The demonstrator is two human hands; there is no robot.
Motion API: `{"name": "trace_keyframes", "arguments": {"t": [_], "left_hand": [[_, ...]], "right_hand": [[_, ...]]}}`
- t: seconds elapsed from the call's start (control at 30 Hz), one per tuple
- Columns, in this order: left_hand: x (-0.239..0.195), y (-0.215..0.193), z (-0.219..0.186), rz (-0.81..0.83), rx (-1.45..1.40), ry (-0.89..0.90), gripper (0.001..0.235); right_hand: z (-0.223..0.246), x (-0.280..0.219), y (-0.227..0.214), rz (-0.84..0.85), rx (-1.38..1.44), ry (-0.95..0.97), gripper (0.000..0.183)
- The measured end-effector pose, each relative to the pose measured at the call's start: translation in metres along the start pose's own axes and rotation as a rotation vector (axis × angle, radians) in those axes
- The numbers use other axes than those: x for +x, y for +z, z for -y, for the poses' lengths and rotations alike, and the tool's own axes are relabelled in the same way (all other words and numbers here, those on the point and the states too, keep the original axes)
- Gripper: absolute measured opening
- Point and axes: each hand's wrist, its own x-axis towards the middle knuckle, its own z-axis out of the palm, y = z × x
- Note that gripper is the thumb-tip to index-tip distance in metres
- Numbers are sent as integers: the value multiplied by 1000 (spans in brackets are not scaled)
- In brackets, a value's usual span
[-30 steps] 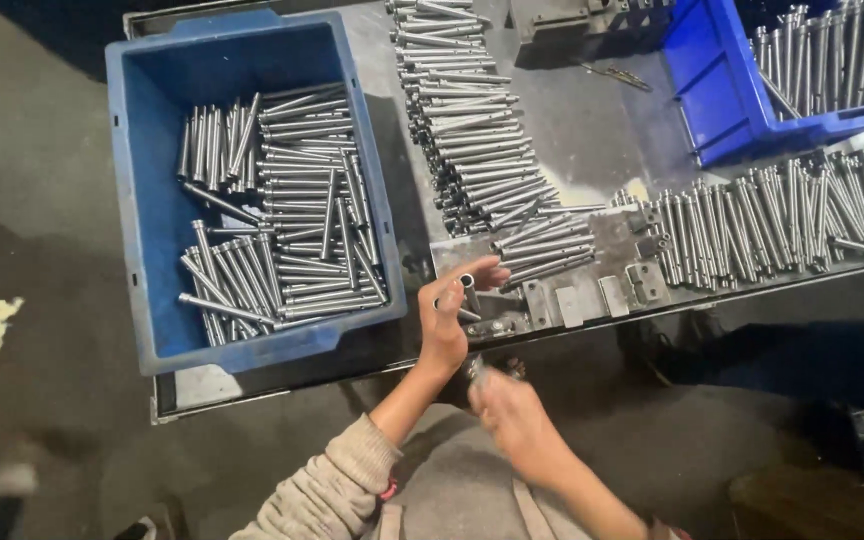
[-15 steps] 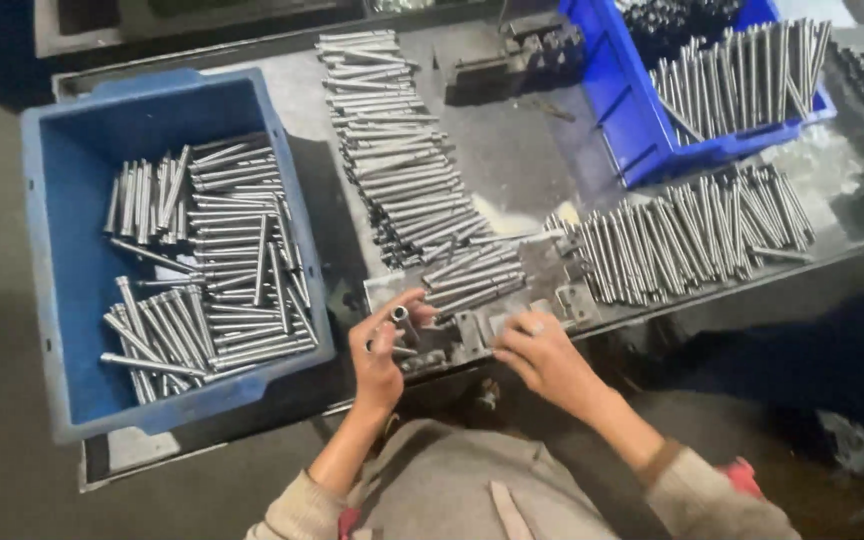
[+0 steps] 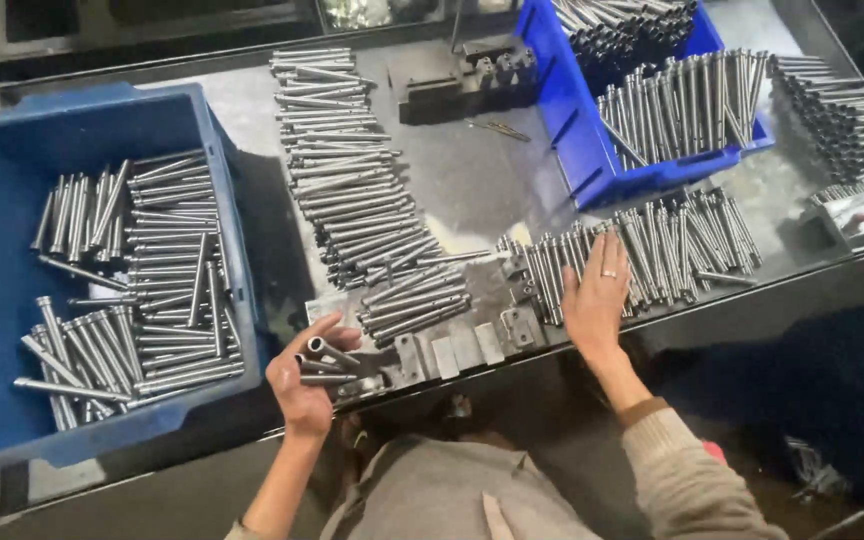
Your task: The person is manually assembling metal rods into a circular multi-hole jig on a fabrication workbench.
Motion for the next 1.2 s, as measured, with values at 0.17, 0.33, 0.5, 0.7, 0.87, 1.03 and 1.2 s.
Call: {"name": "trace_keyframes", "arguments": {"t": [0.17,0.33,0.5,0.7,0.87,1.03,1.2], "left_hand": [[-2,5,-2,53,120,-1,83],[12,11,-31,268,300,78,88],[6,10,-9,186,143,49,76],[3,5,-30,187,28,67,85],[7,4,-28,290,-46,71,81],[9,2,-31,295,-65,53,71],[8,1,-25,271,-147,11,49]], "right_hand": [[111,-6,-74,46,602,211,31],[234,-36,-38,447,921,-75,34],[226,-72,-44,287,1014,202,30],[264,-155,-28,926,1343,901,42],[276,-121,-60,1050,1503,1338,43],[283,-130,-54,883,1386,1198,45],[287,-129,-57,936,1416,1265,46]]}}
